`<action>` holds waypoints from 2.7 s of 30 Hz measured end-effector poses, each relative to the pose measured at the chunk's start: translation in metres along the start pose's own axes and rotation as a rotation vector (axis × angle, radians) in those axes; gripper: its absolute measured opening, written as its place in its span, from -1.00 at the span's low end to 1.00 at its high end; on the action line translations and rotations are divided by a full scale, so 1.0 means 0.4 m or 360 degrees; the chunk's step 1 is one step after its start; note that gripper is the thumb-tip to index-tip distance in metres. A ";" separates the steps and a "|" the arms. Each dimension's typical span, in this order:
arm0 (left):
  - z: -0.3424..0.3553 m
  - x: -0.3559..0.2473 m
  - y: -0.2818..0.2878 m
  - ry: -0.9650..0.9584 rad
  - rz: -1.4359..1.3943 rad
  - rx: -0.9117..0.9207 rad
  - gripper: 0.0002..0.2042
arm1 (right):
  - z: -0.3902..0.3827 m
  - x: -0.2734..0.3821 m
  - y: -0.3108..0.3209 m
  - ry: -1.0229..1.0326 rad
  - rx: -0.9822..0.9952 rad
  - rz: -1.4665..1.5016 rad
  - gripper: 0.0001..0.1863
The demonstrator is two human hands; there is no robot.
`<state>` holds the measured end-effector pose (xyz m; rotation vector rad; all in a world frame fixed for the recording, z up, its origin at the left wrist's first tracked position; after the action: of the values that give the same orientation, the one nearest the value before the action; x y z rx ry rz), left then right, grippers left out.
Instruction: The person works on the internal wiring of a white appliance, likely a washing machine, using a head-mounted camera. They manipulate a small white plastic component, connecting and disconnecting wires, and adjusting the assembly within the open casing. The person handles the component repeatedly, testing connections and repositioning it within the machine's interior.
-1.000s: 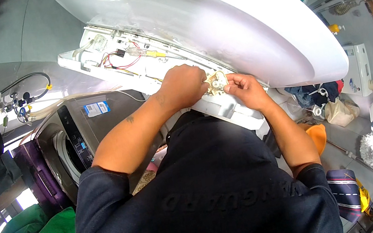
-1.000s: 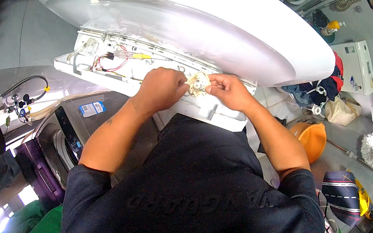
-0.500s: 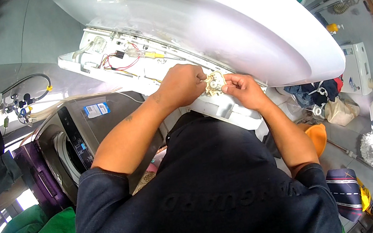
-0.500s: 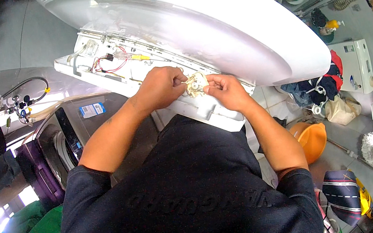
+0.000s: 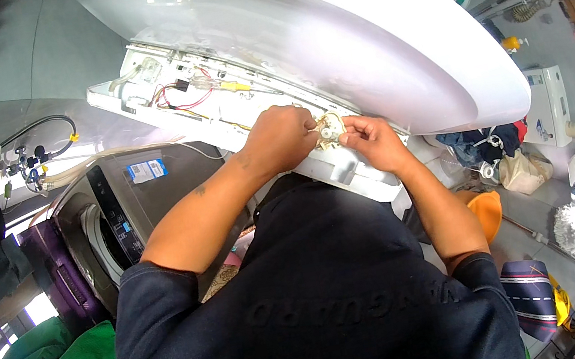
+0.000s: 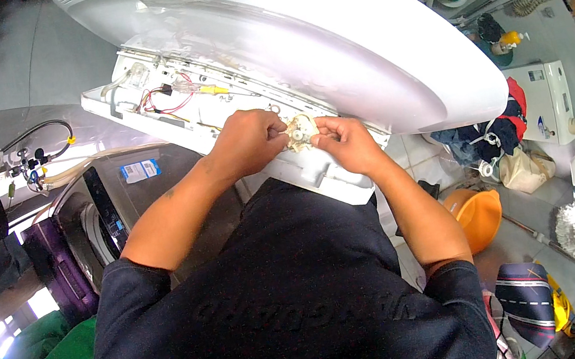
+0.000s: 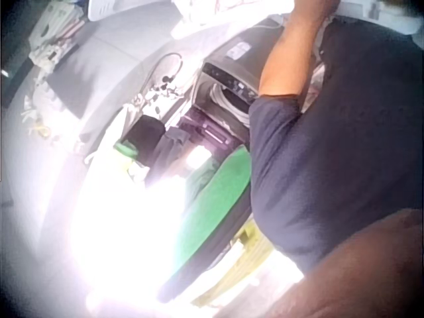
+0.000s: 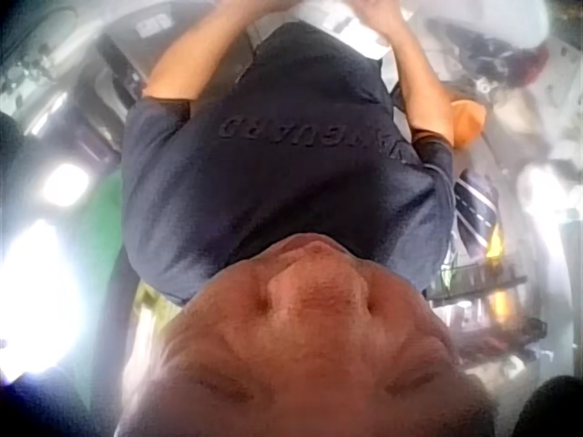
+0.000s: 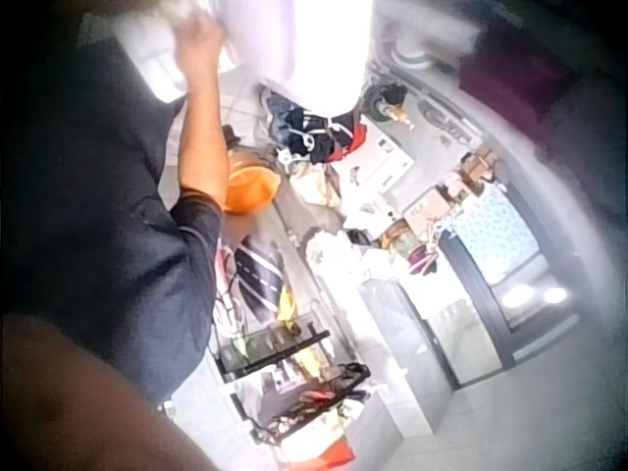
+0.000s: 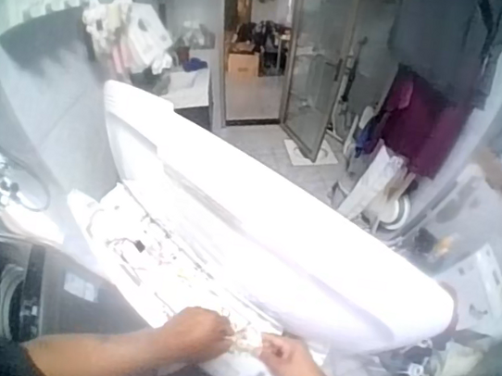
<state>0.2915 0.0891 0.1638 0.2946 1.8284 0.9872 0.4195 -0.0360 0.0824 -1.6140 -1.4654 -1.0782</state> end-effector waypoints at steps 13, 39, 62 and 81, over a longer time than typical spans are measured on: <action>0.008 -0.007 -0.014 -0.0136 0.0098 0.0050 -0.84 | -0.001 -0.005 0.002 0.0038 -0.0034 -0.0118 -0.61; 0.048 0.029 -0.021 0.0081 -0.0501 0.0842 -0.58 | -0.011 0.016 -0.007 0.0026 0.0030 -0.0016 -0.64; 0.068 0.049 -0.037 0.0178 -0.0722 0.1030 -0.65 | -0.013 0.032 -0.008 0.0033 0.0066 -0.0047 -0.72; 0.058 0.042 -0.017 0.0144 -0.0670 0.0880 -0.57 | 0.010 0.002 -0.002 0.0018 0.0035 0.0236 -0.69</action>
<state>0.3048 0.1064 0.1438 0.1834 2.1105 0.1978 0.4191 -0.0322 0.0815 -1.6702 -1.3230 -0.9826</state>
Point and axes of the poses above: each hand's wrist, its own z-axis towards the middle knuckle, its own y-axis out of the back of the hand, x = y × z, the point moved 7 cm from there along z, towards the middle knuckle, and after that the axes turned 2 degrees about -z, right-handed, at the moved point
